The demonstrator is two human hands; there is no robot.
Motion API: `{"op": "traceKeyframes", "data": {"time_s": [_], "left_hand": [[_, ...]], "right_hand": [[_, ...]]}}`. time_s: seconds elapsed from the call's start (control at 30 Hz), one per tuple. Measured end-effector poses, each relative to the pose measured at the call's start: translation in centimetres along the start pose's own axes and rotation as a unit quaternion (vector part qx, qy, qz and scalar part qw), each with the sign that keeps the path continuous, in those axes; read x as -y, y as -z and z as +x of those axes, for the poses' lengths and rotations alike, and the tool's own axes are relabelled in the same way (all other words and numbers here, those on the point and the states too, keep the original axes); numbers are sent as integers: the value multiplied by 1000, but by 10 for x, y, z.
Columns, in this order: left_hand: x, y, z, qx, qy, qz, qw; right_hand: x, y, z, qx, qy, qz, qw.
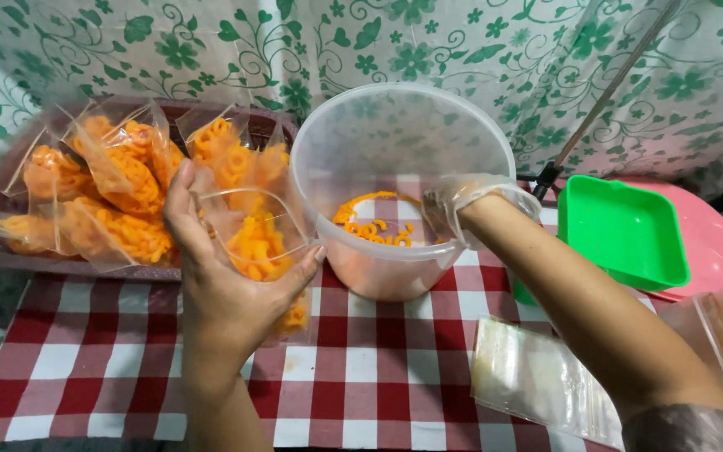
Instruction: Scooping orange ring-shaped snacks from a large plastic bucket into small clear plastic bags using a scoop, then weighing them on a scale.
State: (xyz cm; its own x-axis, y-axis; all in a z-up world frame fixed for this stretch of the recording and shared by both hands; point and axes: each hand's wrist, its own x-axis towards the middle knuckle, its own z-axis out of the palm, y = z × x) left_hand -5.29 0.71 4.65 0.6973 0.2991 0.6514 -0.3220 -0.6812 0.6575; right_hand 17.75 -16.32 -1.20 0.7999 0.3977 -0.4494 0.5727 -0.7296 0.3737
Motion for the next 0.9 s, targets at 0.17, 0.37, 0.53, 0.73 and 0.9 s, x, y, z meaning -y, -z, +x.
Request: {"op": "traceKeyframes", "data": {"time_s": [0.17,0.37,0.53,0.73,0.9], "left_hand": [[-1,-1,-5,-6,-8,6,1000],[-8,-10,-8,-10,-44,-42,998],[-16,-15,-17,-2,-42,-53,998],[-30,-27,-38,-21,-46,-72,996],[-16,-79,-66,-92,-75,-166,979]], "right_hand": [[-7,-16,4,-31,-7,21,999],[-38,-17,5,-92,-37,68,993],[-44,-31,-7,-138,-24,103,985],[-19,-20,-148,-425,69,240,870],[-2,-79,-225,-469,323,465,678]]}}
